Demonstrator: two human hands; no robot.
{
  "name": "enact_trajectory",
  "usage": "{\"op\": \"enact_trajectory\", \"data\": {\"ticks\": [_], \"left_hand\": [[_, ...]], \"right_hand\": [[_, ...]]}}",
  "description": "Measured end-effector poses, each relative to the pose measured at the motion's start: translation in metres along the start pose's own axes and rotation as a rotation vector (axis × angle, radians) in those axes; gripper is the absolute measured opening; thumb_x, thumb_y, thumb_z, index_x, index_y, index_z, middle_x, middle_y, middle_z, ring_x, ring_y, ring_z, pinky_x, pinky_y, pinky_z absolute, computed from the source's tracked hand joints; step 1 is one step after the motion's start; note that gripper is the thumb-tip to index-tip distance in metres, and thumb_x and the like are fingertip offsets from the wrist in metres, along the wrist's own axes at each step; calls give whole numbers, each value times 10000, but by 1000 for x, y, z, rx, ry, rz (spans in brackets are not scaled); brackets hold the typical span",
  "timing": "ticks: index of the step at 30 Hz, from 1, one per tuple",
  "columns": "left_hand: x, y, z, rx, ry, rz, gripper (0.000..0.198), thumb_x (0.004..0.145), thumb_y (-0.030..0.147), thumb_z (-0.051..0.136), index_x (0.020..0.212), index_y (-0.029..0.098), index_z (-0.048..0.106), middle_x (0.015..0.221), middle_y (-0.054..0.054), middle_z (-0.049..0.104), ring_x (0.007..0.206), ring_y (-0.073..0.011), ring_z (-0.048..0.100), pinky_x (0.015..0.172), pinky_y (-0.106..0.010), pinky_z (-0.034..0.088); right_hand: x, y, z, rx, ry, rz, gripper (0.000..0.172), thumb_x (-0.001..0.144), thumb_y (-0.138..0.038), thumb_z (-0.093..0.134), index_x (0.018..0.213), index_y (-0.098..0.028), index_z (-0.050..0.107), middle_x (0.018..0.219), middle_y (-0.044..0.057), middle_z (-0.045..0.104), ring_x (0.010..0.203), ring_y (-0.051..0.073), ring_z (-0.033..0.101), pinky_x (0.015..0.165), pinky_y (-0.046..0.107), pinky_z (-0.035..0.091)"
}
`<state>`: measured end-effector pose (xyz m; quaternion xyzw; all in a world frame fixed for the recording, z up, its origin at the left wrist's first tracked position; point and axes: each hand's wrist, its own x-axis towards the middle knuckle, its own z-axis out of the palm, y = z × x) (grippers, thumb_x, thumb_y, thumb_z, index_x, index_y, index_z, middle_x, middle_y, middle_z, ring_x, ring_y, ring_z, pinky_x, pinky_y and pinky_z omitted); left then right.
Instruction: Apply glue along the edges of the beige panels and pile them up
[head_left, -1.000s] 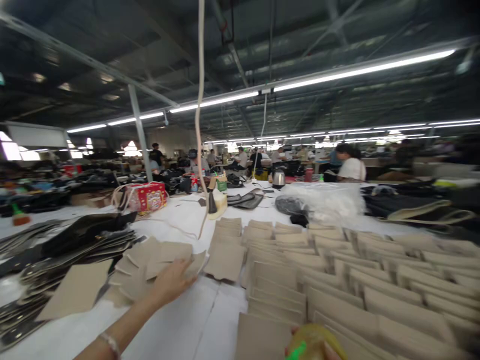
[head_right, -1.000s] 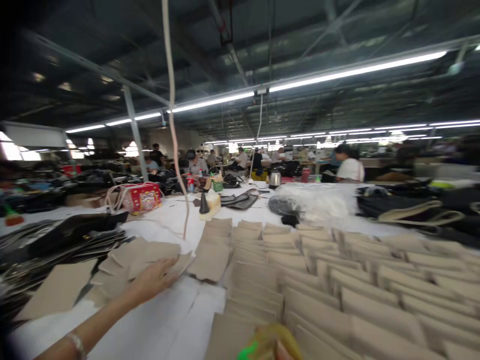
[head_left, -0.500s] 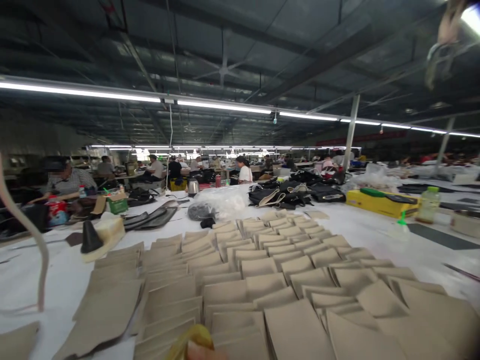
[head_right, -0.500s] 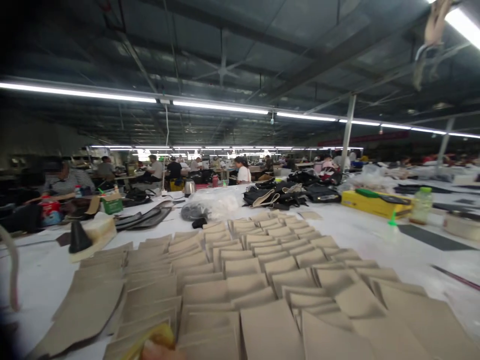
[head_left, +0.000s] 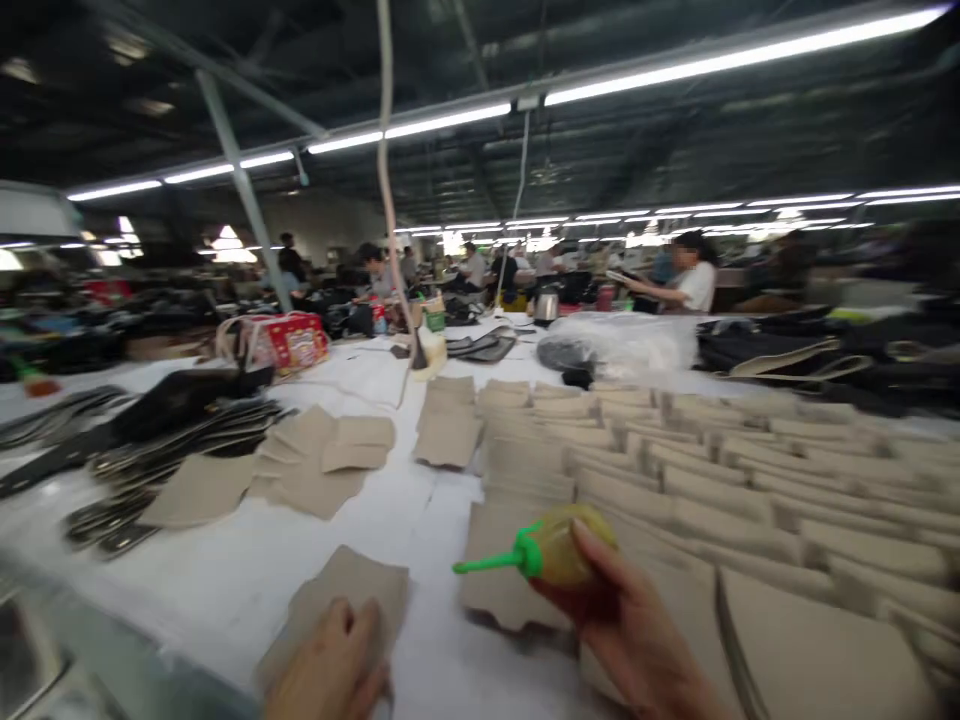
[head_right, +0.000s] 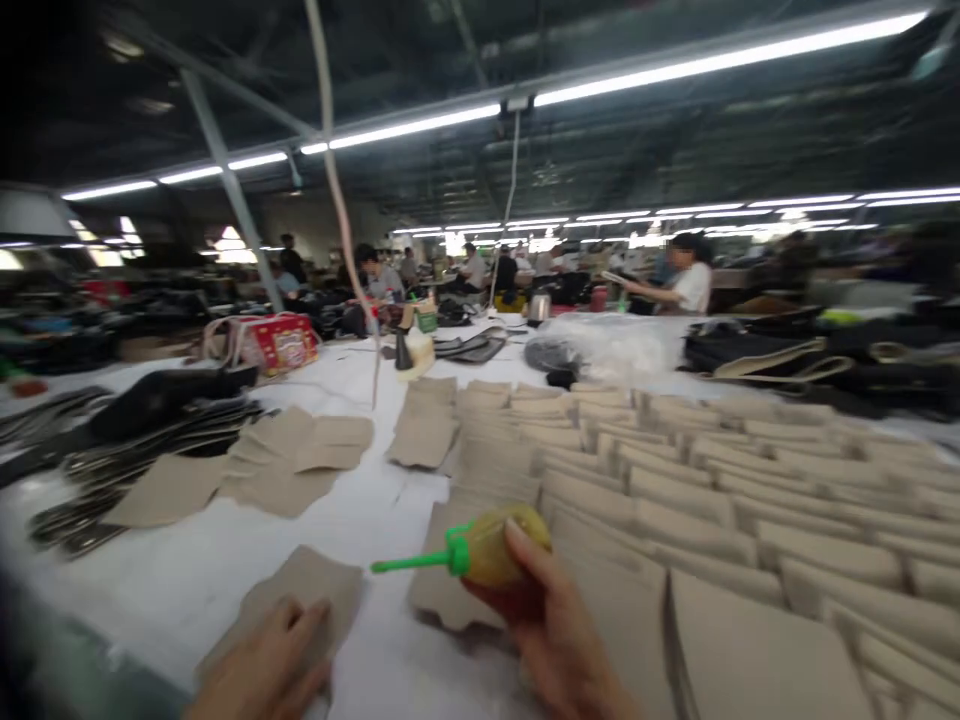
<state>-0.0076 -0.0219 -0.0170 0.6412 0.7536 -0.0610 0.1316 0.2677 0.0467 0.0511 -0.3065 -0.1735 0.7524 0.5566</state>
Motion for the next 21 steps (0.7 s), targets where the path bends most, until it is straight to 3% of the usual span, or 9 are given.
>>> {"op": "enact_trajectory", "data": {"ticks": [2,6,15,21], "left_hand": [[-16,9,-18,-16,-26,-18,405,860,247,491,1257,170,506,1199,-149,522,1087,-264,564,912,-370,458],[-21,20,-42,-85,-49,-12,302,838,253,485,1121,167,545,1135,-135,537,1012,-259,577,877,-369,450],[-17,8,-33,-144,-11,24,281,795,215,493,1065,166,556,1119,-142,544,969,-275,595,850,-394,469],[-18,29,-43,-93,-56,-59,374,745,155,541,1116,109,548,1172,-201,535,1005,-312,593,860,-418,481]], "right_hand": [[-2,-3,6,-47,43,9,382,551,-278,899,864,-145,725,923,71,729,823,250,679,680,355,604],[-8,-1,10,-126,100,32,443,509,-291,913,891,-154,735,980,78,721,855,289,677,676,363,619],[-3,15,-1,-201,19,79,408,608,-307,877,956,-164,719,1043,77,706,957,293,654,774,371,603],[-15,25,13,-259,17,40,372,641,-330,850,942,-163,710,974,68,719,878,259,673,746,324,598]]}}
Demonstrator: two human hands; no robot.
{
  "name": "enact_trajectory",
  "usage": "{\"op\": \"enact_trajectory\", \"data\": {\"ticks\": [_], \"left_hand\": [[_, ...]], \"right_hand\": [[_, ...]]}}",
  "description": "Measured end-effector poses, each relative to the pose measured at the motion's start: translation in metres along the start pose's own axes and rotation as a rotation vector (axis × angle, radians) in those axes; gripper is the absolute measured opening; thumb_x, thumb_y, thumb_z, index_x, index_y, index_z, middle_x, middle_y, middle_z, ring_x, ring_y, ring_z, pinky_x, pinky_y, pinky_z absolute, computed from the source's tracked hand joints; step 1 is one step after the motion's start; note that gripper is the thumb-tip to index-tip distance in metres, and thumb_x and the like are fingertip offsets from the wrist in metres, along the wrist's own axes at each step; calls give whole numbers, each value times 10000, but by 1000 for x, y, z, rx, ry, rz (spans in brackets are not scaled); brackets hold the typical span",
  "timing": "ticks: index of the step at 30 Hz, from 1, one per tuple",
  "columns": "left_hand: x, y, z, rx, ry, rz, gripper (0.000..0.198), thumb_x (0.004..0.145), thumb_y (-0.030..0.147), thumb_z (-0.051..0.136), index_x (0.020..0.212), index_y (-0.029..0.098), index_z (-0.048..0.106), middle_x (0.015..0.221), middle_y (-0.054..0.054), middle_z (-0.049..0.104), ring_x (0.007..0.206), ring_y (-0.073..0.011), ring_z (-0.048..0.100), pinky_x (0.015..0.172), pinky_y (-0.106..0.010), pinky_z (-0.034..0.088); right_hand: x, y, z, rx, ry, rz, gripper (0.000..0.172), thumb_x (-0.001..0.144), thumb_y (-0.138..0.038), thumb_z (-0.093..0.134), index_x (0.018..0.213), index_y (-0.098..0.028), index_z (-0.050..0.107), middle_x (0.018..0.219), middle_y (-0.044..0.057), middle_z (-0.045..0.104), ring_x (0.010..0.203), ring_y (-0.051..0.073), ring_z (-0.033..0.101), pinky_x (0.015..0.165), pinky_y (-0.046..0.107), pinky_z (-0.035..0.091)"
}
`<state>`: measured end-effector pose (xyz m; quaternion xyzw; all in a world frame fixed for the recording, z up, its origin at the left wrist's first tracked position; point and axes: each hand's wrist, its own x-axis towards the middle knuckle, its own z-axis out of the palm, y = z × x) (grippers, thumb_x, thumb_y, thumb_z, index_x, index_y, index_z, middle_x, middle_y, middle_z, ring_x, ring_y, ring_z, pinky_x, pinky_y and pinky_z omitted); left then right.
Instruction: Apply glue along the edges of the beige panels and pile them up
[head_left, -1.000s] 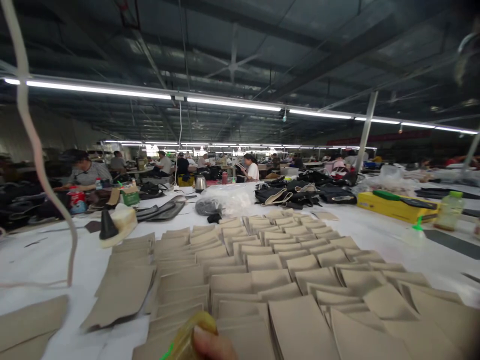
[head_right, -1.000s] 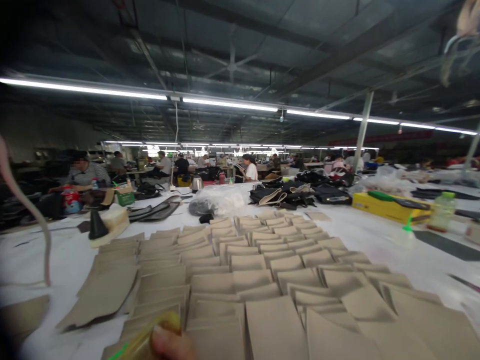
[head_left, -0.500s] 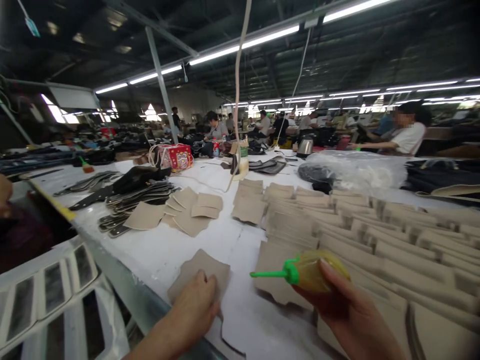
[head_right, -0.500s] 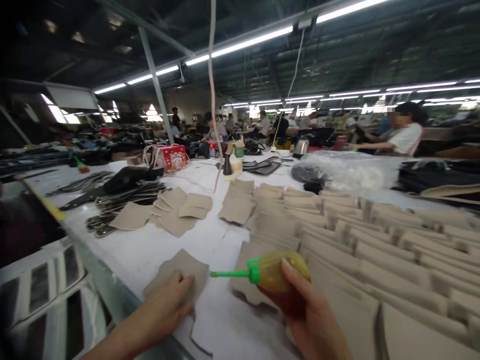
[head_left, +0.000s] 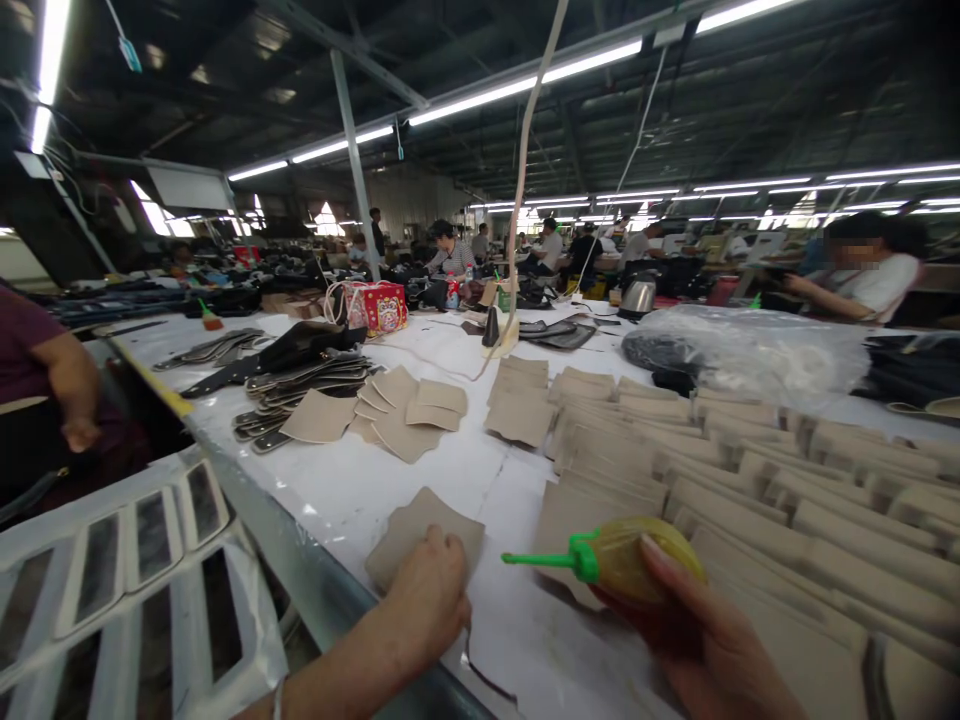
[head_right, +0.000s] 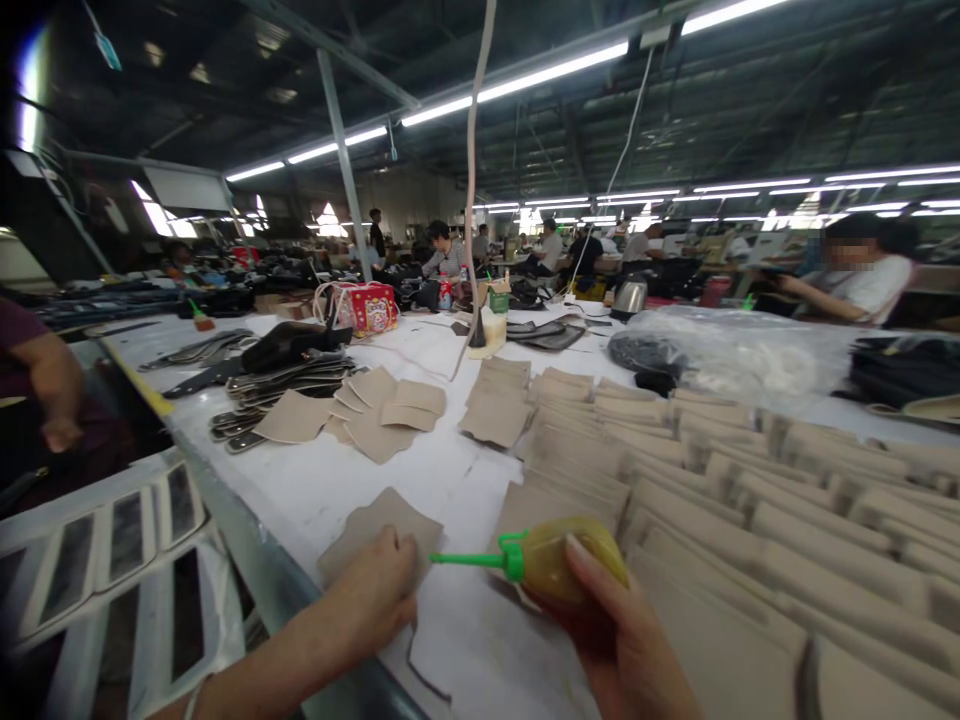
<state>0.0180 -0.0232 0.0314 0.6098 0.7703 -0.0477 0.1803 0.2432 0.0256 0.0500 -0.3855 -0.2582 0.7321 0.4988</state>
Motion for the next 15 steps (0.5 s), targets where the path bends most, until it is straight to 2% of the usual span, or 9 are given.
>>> {"op": "enact_trajectory", "data": {"ticks": [3,5,7,10,12,15], "left_hand": [[4,10,-1,18,14,-9,384,722,111,523,1102,79,566,1155,-229,548,992,-326,602,848,-426,487],[8,8,0,30,49,8,358,737,86,477,1077,78,590,1122,-225,575,982,-319,606,843,-419,484],[12,-1,-1,26,72,44,377,763,83,429,1097,118,601,1097,-182,613,989,-294,609,857,-397,475],[18,-21,-3,-64,89,156,507,767,100,403,1227,241,563,1108,-85,667,1032,-251,614,901,-359,462],[21,-31,-3,-132,115,215,604,754,106,399,1316,299,509,1167,-43,669,1082,-239,607,936,-351,453],[25,-37,0,-156,144,211,660,739,112,393,1364,306,477,1219,-34,654,1107,-249,605,958,-374,448]], "right_hand": [[-5,2,7,-63,-30,-47,392,671,-365,827,973,-159,685,974,72,713,871,251,666,750,324,587],[-6,3,8,-129,-38,-100,449,663,-388,830,1012,-163,659,971,68,705,882,245,657,738,295,574],[-5,5,9,-207,-26,-177,497,655,-405,831,1047,-176,629,949,51,694,869,224,648,718,251,552],[-1,8,13,-357,-7,-304,559,649,-444,819,1094,-204,581,912,23,674,816,195,628,677,218,519],[3,11,18,-490,-13,-380,605,644,-485,803,1127,-223,551,893,12,660,798,203,617,665,236,503],[8,17,29,-715,-11,-504,612,654,-537,771,1141,-241,545,911,9,644,823,233,604,721,295,476]]}}
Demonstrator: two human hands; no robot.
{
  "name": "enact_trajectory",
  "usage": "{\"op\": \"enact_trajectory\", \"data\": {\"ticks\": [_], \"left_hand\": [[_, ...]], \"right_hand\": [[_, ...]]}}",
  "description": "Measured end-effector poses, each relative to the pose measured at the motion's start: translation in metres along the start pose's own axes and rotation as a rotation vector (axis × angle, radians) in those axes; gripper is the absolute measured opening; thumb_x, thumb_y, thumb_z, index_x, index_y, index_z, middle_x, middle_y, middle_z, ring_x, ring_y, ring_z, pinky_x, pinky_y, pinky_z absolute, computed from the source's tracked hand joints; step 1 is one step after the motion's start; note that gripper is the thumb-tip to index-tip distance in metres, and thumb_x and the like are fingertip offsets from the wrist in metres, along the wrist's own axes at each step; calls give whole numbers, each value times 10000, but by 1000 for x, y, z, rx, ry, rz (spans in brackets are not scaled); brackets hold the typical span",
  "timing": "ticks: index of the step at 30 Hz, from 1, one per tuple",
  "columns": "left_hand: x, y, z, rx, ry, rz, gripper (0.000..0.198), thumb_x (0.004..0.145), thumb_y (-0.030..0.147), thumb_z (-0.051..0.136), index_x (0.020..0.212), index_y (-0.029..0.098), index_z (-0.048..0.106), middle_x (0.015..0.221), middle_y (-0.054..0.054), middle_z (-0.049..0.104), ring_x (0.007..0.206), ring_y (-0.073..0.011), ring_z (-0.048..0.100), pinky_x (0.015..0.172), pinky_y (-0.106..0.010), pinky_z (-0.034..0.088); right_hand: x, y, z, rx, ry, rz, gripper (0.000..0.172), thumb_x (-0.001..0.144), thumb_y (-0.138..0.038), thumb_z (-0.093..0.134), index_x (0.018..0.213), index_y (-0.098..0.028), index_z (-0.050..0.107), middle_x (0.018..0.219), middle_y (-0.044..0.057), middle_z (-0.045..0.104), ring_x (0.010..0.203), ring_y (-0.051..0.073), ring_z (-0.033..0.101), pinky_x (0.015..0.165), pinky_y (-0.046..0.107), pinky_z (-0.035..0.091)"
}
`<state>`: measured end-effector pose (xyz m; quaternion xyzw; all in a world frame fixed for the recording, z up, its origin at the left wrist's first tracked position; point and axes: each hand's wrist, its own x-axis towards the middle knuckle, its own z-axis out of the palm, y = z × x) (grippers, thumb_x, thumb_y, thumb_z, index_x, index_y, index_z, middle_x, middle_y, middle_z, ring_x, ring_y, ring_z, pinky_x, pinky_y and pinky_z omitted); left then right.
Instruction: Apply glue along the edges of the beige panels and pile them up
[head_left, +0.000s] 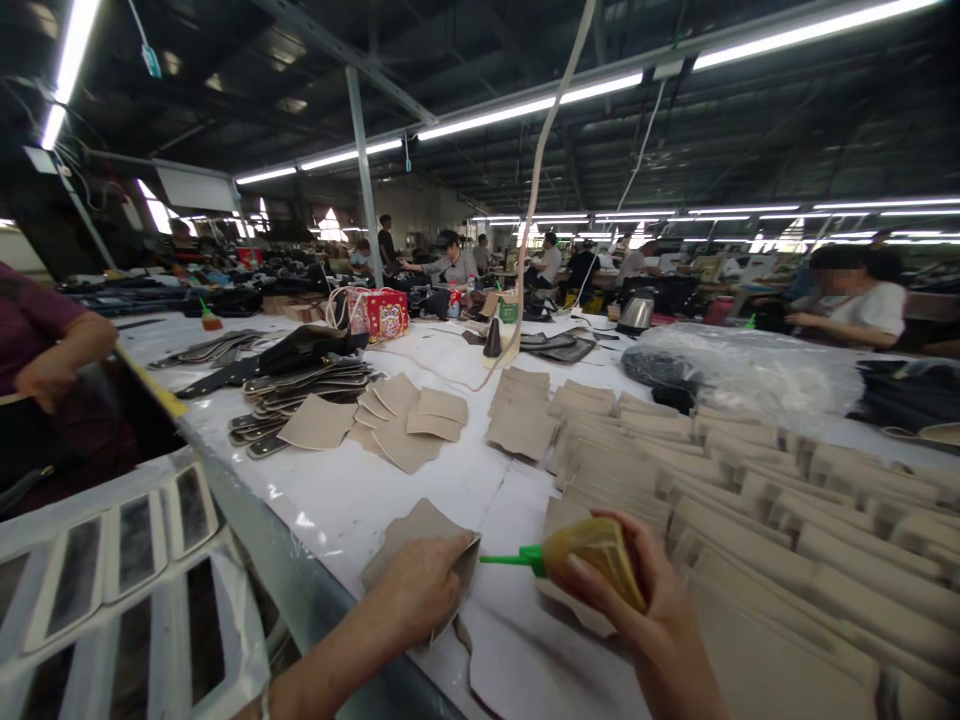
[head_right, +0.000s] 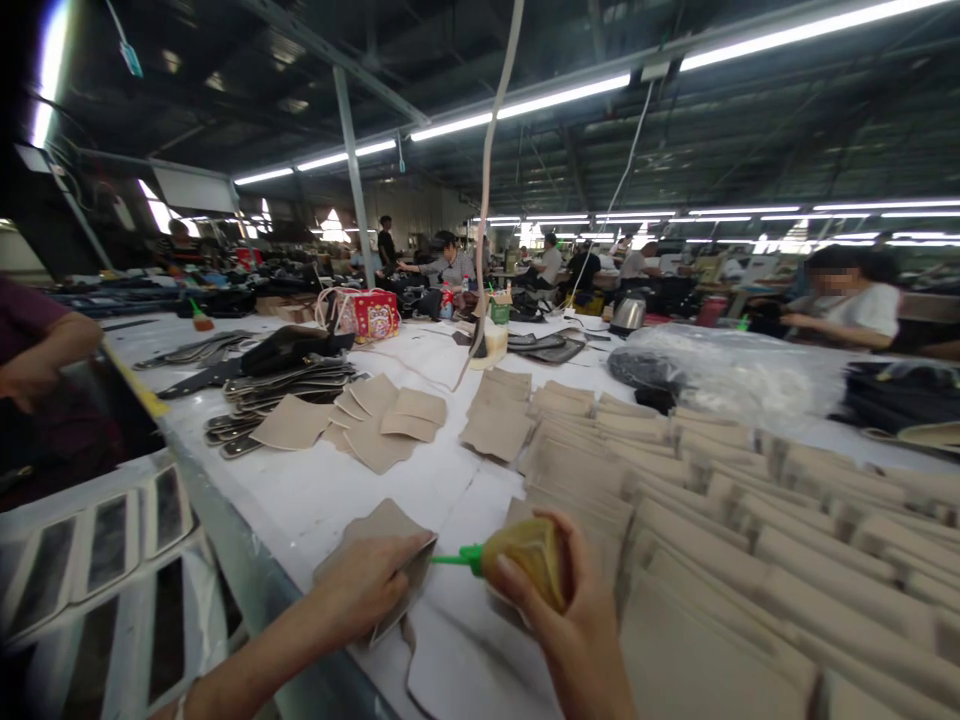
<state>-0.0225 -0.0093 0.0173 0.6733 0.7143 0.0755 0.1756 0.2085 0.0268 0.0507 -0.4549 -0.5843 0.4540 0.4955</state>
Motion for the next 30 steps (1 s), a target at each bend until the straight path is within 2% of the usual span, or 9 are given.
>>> {"op": "enact_trajectory", "data": {"ticks": [5,10,14,23,27,30], "left_hand": [[3,1,1,-63,-4,26,609,725,132,408,1284,322,557,1175,-18,679,1074,-257,624,926,-368,460],[2,2,0,-83,6,25,549,724,143,421,1221,300,592,1127,-24,693,1056,-244,622,907,-341,453],[3,1,1,-80,2,25,481,738,155,405,1151,283,619,1042,-48,711,1002,-257,643,852,-348,469],[-3,3,0,-57,12,26,470,760,170,389,1169,253,607,985,-78,699,945,-258,646,828,-356,483],[-5,3,1,-65,13,19,461,767,176,371,1155,243,611,958,-96,685,925,-279,643,824,-399,488],[-5,3,2,-73,20,26,489,776,178,362,1209,244,580,973,-103,677,930,-283,637,834,-421,482]], "right_hand": [[7,5,21,-231,-42,-200,556,694,-538,747,1129,-236,577,993,39,640,870,270,590,827,367,423],[17,19,28,-336,-90,-332,501,742,-471,737,1152,-240,564,1052,59,639,910,276,592,866,379,411],[17,23,29,-335,-70,-316,496,738,-474,738,1144,-242,573,1061,57,640,925,279,594,869,376,411],[21,37,25,-418,-60,-318,529,765,-552,682,1183,-270,520,1081,50,625,924,287,590,847,410,436],[21,34,23,-382,-148,-203,542,761,-574,668,1182,-276,500,1008,30,645,883,285,600,813,399,436],[23,28,23,-358,-113,-135,556,744,-599,661,1154,-252,516,954,28,649,851,286,600,779,386,431]]}}
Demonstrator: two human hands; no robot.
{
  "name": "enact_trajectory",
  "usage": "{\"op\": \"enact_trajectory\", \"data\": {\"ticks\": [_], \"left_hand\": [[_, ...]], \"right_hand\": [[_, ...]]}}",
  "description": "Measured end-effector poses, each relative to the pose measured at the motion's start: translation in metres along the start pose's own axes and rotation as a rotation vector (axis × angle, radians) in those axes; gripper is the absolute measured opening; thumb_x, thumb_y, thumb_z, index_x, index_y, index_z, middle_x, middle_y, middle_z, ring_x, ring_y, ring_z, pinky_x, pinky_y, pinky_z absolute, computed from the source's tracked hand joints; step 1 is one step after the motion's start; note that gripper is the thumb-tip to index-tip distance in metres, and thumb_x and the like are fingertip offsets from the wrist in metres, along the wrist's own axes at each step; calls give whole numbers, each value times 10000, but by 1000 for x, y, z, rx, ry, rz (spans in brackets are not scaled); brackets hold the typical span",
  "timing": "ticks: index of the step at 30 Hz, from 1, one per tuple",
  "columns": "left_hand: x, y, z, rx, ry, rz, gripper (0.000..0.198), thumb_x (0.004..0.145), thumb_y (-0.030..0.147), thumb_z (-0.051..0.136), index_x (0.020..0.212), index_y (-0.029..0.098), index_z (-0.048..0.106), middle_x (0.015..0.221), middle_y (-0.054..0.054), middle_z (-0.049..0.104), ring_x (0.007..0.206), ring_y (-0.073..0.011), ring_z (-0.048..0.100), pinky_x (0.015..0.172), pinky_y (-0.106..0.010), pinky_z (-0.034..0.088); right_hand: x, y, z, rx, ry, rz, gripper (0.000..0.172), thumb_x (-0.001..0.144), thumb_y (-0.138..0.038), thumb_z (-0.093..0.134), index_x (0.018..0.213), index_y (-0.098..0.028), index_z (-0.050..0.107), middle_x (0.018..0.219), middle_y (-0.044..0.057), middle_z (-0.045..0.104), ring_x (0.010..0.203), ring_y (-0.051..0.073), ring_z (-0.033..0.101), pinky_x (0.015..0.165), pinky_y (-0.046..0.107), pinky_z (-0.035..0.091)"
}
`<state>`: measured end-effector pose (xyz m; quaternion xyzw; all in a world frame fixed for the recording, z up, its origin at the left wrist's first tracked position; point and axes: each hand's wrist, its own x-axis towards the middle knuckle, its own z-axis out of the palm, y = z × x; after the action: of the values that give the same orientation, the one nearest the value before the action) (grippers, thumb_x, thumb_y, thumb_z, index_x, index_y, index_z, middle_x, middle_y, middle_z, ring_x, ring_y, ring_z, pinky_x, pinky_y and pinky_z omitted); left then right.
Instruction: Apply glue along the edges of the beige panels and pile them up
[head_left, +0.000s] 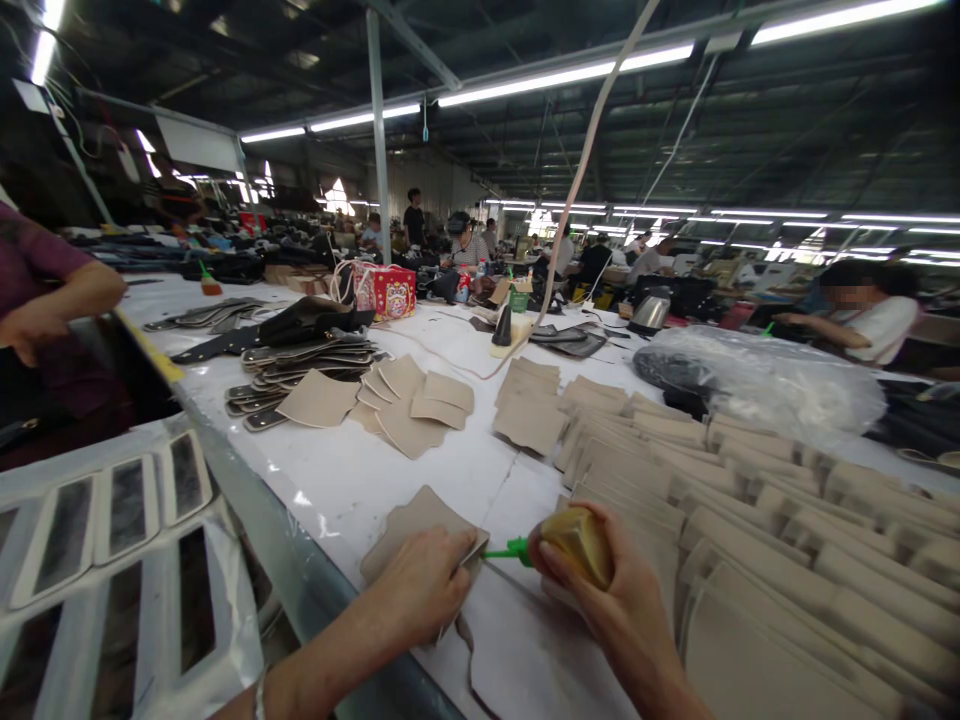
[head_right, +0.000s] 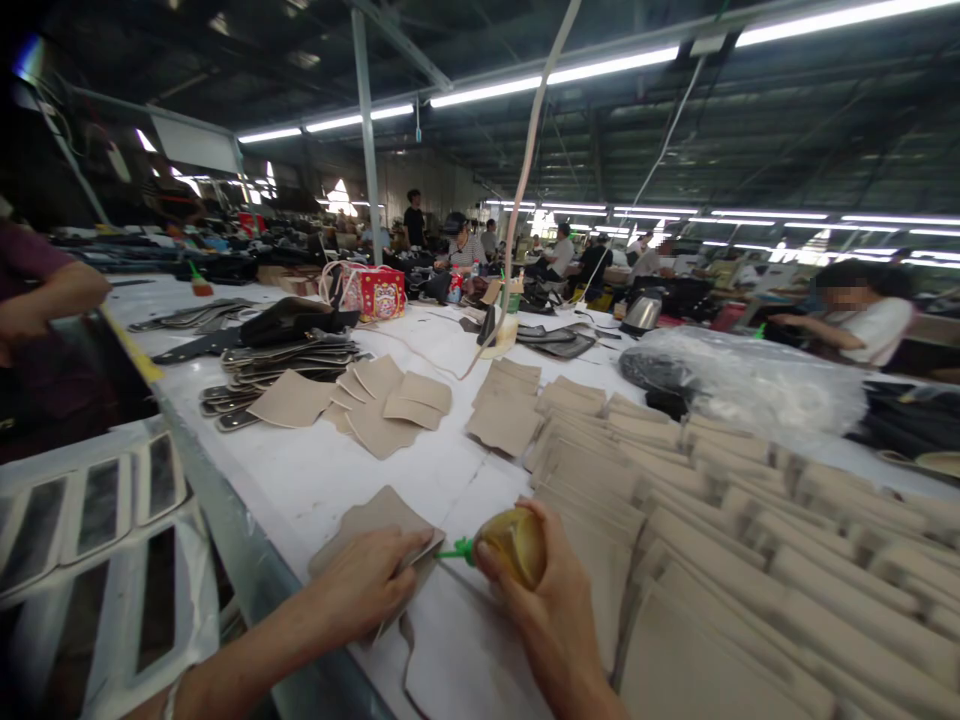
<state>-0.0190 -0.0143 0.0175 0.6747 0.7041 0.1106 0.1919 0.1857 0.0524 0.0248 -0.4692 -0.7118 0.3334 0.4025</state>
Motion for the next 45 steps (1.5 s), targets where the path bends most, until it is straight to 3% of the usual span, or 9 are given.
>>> {"op": "enact_trajectory", "data": {"ticks": [3,13,19,23,28,32,37,41,45], "left_hand": [[-1,-1,1,6,1,5,455,784,177,356,1167,228,597,923,-98,667,889,-273,632,812,-410,481],[-5,-11,6,-76,17,20,434,834,192,347,1187,264,588,911,-60,641,873,-221,619,796,-343,460],[-9,-12,5,-126,27,14,455,857,207,347,1252,253,569,959,-69,643,924,-227,620,836,-346,454],[-9,-13,7,-139,45,34,439,866,208,344,1229,243,589,964,-67,644,931,-219,621,839,-328,453],[-10,-15,11,-119,61,15,449,872,228,355,1268,247,563,933,-67,633,895,-222,625,802,-329,459],[-12,-15,12,-125,58,9,451,879,232,346,1276,238,560,954,-71,630,908,-217,620,813,-325,453],[-14,-15,11,-127,57,3,467,880,242,350,1307,222,539,977,-75,624,915,-217,608,828,-330,445],[-16,-13,10,-131,46,-16,476,882,236,340,1315,205,533,1002,-87,623,951,-226,599,857,-339,434],[-17,-12,9,-130,29,-25,480,881,241,338,1318,206,531,997,-91,617,938,-230,601,851,-348,436]], "right_hand": [[3,1,0,-14,54,22,589,709,-613,683,1132,-232,532,927,33,649,820,283,600,743,375,432],[-1,3,2,142,-18,150,595,705,-596,683,1126,-207,523,918,35,652,843,282,622,743,360,471],[-7,6,2,208,-228,148,565,723,-594,676,1088,-200,501,895,25,633,839,265,596,766,357,445],[-11,8,2,161,-166,138,571,735,-597,678,1108,-210,486,914,20,622,847,257,589,762,349,437],[-16,5,4,275,-281,164,535,750,-554,689,1106,-207,491,908,20,629,854,259,597,769,350,450],[-19,4,3,189,-190,150,553,745,-576,683,1110,-208,489,909,19,625,849,253,593,772,348,439],[-24,3,2,272,-301,171,536,759,-569,675,1111,-214,481,898,7,622,844,241,591,760,330,447],[-28,3,3,230,-207,163,560,745,-567,688,1129,-215,483,922,17,630,854,251,593,772,336,445],[-30,3,6,314,-303,200,544,760,-551,675,1131,-206,478,907,20,633,845,253,595,758,334,452]]}}
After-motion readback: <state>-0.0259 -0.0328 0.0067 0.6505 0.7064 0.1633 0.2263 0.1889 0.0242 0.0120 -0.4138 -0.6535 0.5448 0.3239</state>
